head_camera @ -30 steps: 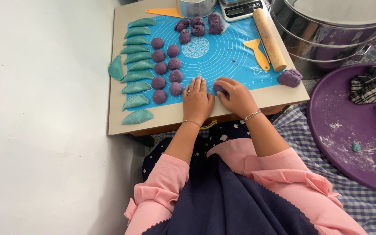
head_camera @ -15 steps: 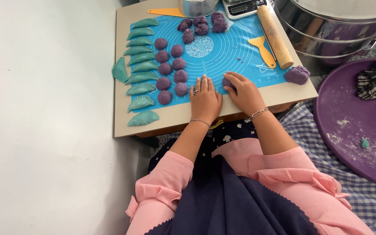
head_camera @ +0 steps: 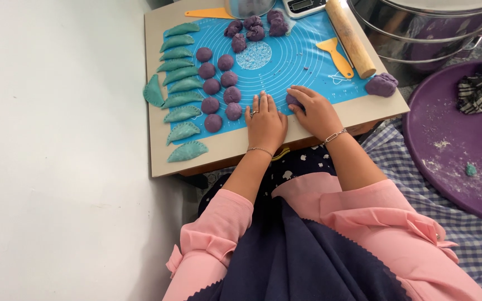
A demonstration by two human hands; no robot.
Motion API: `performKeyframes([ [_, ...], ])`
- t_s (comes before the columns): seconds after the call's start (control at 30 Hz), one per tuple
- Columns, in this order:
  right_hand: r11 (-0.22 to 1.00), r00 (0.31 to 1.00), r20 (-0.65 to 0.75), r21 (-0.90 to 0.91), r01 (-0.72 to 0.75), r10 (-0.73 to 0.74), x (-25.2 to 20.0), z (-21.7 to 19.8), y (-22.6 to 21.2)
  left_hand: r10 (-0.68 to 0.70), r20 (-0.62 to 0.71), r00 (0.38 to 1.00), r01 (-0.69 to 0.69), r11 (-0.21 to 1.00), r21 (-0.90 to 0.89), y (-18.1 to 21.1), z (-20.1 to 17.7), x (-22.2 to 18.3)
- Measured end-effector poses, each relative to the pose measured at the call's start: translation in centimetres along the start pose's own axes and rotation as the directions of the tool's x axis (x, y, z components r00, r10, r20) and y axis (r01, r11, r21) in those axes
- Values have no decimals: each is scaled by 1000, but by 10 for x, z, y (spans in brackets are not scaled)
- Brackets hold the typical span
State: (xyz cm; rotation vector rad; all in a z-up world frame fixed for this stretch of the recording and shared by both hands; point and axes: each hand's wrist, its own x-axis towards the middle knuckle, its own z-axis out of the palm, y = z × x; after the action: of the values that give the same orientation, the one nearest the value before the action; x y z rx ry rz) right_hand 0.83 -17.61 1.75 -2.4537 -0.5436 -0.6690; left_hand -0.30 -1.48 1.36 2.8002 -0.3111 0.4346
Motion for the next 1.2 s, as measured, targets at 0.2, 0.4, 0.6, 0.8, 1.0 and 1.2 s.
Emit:
performKeyframes([
  [0.2,1000,999,31,-28,-11,12,0,2,3,10,14,1000,-10,1000,-14,1,-5,-1],
  [0.4,996,996,90,-91,-21,29,2,-2,-1,21,-13,1000,-21,1000,-17,0,-1,0],
  [0.6,974,989,147,-224,26,8,2,8,4,66,-86,994,-63,997,37,-11,27,2],
  [0.8,962,984,170,-272,-7,55,-2,16,8,89,-92,992,-80,992,95,-12,31,0],
  [1.0,964,981,186,-265,-5,56,-5,19,10,87,43,995,-89,995,52,-12,20,-3],
  [1.2,969,984,169,-245,-5,48,-5,27,13,85,95,992,-91,994,56,-12,15,-1],
])
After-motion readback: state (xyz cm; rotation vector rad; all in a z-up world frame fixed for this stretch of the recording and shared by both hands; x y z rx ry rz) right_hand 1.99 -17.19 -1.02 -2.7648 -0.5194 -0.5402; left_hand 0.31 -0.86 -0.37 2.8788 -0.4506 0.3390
